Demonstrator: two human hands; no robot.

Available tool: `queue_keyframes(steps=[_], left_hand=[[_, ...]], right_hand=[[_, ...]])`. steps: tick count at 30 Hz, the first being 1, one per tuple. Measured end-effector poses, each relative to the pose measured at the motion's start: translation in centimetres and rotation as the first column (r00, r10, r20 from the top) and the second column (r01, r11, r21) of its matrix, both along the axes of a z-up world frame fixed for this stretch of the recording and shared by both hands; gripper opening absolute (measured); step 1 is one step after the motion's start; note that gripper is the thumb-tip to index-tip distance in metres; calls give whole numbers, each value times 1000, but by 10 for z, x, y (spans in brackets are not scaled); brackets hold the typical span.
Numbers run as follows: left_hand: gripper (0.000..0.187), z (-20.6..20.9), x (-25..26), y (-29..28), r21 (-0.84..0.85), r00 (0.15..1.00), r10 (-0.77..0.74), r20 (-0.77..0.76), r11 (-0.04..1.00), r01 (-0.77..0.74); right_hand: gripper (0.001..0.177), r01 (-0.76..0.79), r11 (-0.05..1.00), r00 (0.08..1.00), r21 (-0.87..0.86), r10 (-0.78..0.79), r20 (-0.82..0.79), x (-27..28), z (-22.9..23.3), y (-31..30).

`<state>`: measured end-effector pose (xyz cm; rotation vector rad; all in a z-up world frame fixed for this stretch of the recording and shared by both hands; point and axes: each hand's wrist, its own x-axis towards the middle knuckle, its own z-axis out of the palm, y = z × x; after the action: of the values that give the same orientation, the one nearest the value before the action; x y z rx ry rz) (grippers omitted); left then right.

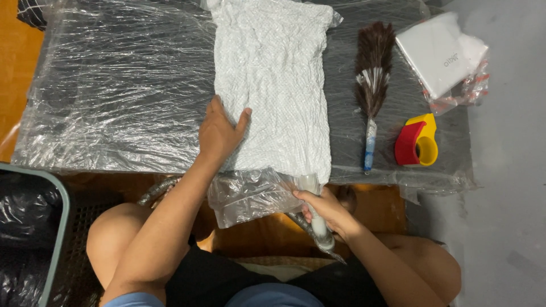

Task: Compressing a pillow in a plastic bag using a vacuum hose and then rolling and taping it for storage or shipping.

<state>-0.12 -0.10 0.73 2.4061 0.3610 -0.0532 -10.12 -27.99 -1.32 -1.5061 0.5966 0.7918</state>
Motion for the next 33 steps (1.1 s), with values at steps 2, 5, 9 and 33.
queue_keyframes(steps=[2, 5, 9, 33], left_hand=[[85, 2, 0, 0, -2, 1000, 0, 2, 1000, 0], [84, 7, -1, 1, -11, 1000, -1, -16, 1000, 1], [90, 2, 2, 5, 44, 999, -12, -43, 999, 14], [68, -17, 282, 7, 505, 751, -581, 313, 772, 387]], right_hand=[[35, 1, 1000, 1000, -2, -1, -1, 0, -1, 0], [35, 9, 1000, 1000, -4, -9, -1, 0, 0, 0], [39, 8, 1000, 1000, -15, -8, -2, -1, -1, 0], [24, -162, 984, 982, 80, 169, -85, 13, -11, -11]])
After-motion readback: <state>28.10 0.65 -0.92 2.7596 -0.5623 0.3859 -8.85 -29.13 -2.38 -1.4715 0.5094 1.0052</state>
